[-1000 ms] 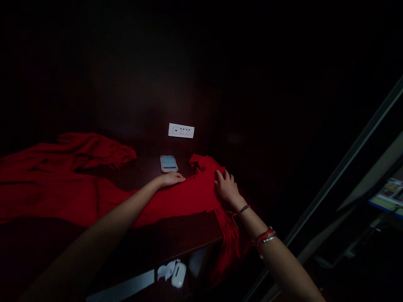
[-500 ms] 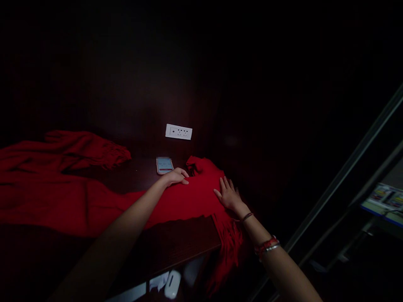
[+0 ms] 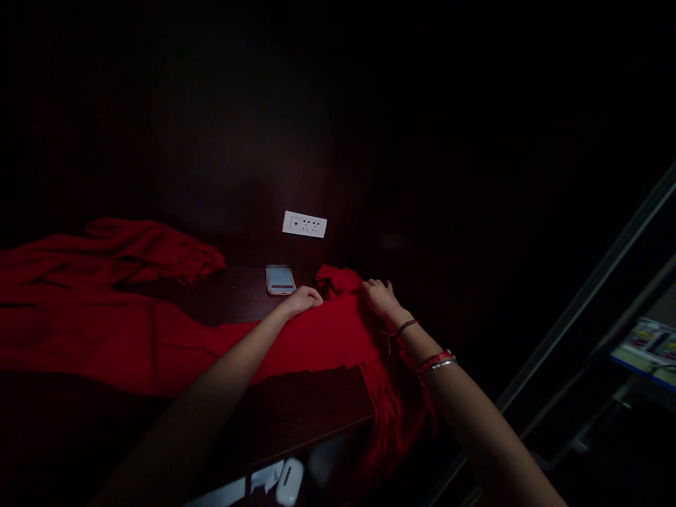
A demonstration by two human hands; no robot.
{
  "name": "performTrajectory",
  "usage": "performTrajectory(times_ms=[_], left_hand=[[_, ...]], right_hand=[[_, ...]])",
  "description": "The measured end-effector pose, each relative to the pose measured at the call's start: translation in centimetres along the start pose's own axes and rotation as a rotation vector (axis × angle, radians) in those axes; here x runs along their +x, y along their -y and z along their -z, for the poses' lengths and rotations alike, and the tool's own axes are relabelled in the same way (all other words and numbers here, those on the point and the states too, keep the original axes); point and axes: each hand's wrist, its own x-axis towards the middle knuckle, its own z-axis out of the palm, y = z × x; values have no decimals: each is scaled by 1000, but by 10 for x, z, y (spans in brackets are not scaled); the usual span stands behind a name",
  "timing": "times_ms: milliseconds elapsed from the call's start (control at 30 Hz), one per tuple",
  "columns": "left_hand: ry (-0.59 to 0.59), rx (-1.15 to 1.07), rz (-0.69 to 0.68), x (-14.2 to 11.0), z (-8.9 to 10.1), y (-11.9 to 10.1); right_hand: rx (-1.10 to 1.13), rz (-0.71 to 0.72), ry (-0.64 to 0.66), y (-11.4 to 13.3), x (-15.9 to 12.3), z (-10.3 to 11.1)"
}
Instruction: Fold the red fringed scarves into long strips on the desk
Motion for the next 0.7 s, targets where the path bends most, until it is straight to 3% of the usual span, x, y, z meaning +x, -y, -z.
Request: performTrajectory(times_ms=[133,300,400,567,700], left_hand=[[-22,9,-32,3,1,0],[3,78,-80,6,1,2],[-58,149,-89,10,-3,6],[-207,283,-124,7,-16,12],[-284,445,-203,-5,-24,13]], right_hand=[[-26,143,118,-19,15,11],[-36,148,131,-26,17,17],[-39,130,118,-26,15,13],[-113,96,-17,-19,9,-1],[-149,-9,-174,0,-2,-10]])
